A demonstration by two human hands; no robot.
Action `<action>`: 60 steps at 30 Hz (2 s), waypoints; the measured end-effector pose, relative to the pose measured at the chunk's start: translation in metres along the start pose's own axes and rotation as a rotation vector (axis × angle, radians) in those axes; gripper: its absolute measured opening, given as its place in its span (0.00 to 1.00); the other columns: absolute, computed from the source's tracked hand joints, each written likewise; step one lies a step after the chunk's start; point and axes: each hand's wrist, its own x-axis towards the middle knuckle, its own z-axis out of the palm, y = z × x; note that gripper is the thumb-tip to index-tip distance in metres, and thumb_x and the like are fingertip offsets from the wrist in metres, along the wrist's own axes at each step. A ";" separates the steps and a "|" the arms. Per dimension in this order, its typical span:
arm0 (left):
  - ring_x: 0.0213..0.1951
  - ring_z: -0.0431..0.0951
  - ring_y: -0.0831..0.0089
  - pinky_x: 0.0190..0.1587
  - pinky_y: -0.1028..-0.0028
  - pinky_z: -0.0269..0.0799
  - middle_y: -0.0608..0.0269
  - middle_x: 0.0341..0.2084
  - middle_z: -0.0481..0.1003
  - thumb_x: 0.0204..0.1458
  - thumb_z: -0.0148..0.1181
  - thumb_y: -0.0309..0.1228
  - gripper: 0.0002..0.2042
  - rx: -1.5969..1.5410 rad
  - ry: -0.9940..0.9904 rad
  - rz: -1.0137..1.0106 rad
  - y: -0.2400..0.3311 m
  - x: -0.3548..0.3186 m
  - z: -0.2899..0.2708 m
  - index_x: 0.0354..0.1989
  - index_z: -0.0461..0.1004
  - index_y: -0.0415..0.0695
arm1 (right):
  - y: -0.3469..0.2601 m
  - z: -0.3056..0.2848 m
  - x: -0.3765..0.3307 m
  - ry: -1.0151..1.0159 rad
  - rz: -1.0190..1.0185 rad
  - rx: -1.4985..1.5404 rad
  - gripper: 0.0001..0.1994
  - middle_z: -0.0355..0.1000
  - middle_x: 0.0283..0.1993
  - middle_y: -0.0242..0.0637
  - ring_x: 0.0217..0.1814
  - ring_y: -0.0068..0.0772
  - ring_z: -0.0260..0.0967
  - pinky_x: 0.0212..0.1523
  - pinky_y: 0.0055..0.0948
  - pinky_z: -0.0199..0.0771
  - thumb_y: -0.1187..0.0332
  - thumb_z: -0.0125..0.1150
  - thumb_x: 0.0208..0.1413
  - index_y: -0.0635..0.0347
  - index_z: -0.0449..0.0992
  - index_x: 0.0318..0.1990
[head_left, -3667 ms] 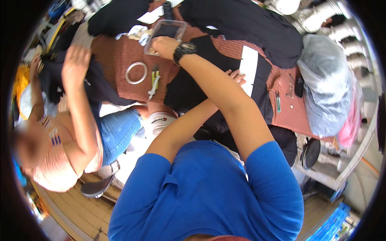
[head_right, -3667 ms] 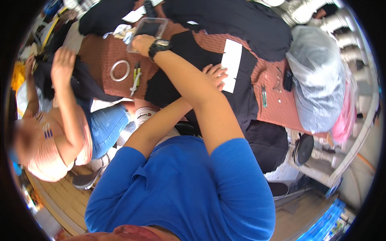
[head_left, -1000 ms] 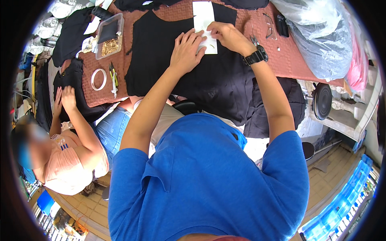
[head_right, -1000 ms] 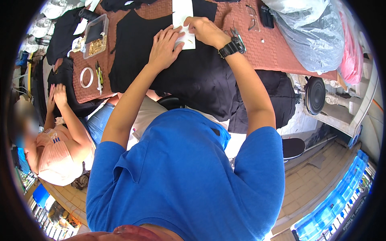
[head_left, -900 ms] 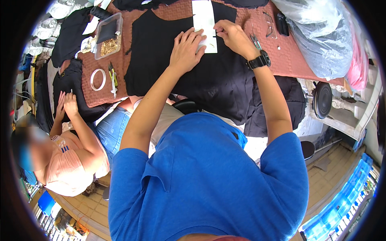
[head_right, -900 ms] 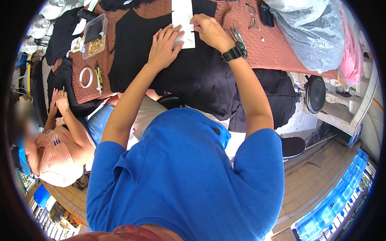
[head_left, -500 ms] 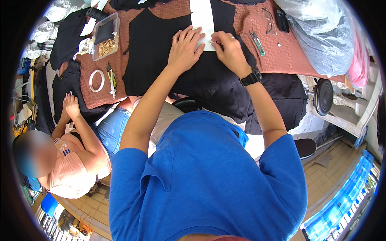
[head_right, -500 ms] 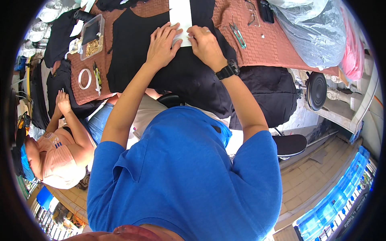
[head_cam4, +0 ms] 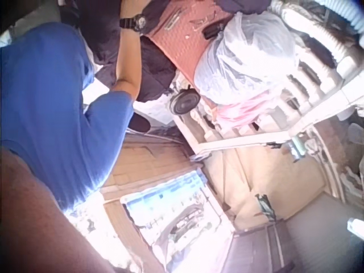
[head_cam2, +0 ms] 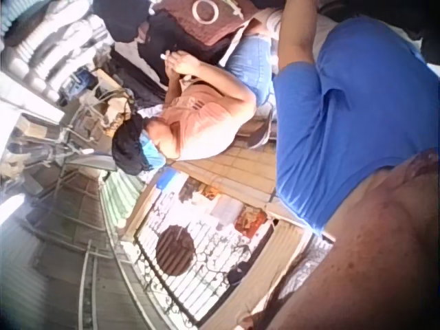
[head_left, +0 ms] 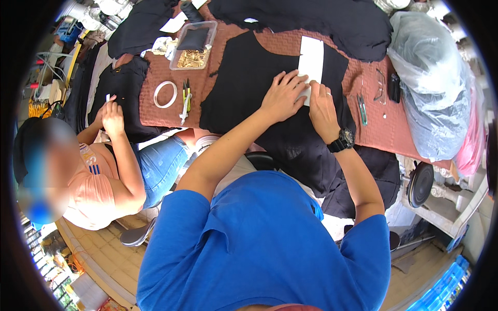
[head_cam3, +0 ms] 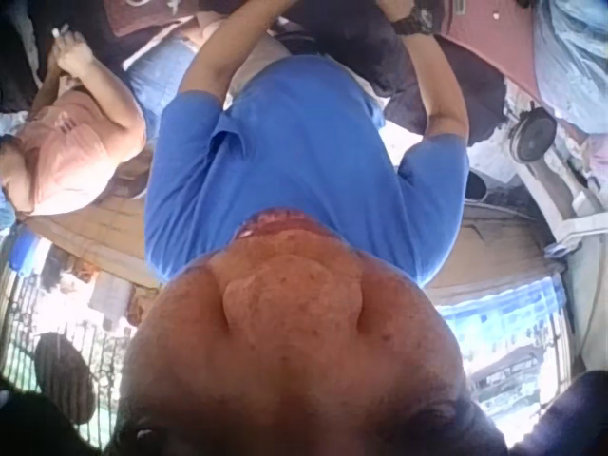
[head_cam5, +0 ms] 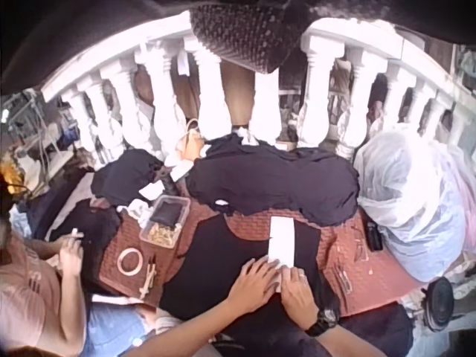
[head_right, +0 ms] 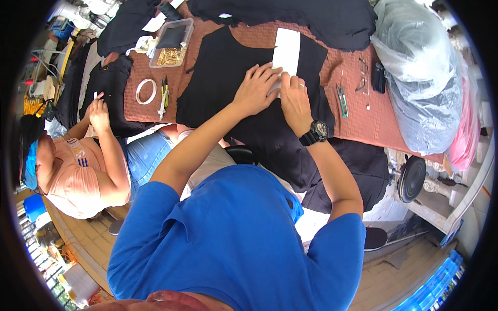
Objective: The person attaches small white labels to black fabric items by hand using a needle and thread, then cuts the thread with shears.
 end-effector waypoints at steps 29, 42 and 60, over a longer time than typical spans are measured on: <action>0.66 0.64 0.56 0.70 0.59 0.55 0.53 0.63 0.68 0.60 0.52 0.42 0.25 -0.452 0.047 -0.241 0.000 -0.005 -0.012 0.63 0.68 0.43 | -0.146 0.111 0.314 0.241 -0.419 0.085 0.21 0.77 0.34 0.45 0.43 0.52 0.75 0.43 0.44 0.76 0.79 0.64 0.45 0.57 0.66 0.48; 0.70 0.61 0.55 0.68 0.53 0.58 0.59 0.64 0.69 0.59 0.55 0.44 0.21 -0.302 0.180 -0.117 -0.017 -0.013 0.044 0.58 0.73 0.47 | -0.215 0.089 0.261 -0.190 -0.748 0.421 0.09 0.77 0.43 0.46 0.48 0.53 0.76 0.48 0.45 0.76 0.82 0.60 0.47 0.63 0.77 0.36; 0.68 0.62 0.59 0.66 0.50 0.59 0.63 0.63 0.69 0.57 0.55 0.43 0.20 -0.045 0.170 0.022 -0.020 -0.007 0.035 0.53 0.77 0.46 | -0.216 0.101 0.267 -0.255 -0.583 0.459 0.08 0.80 0.39 0.50 0.43 0.54 0.78 0.44 0.43 0.79 0.79 0.61 0.48 0.62 0.81 0.37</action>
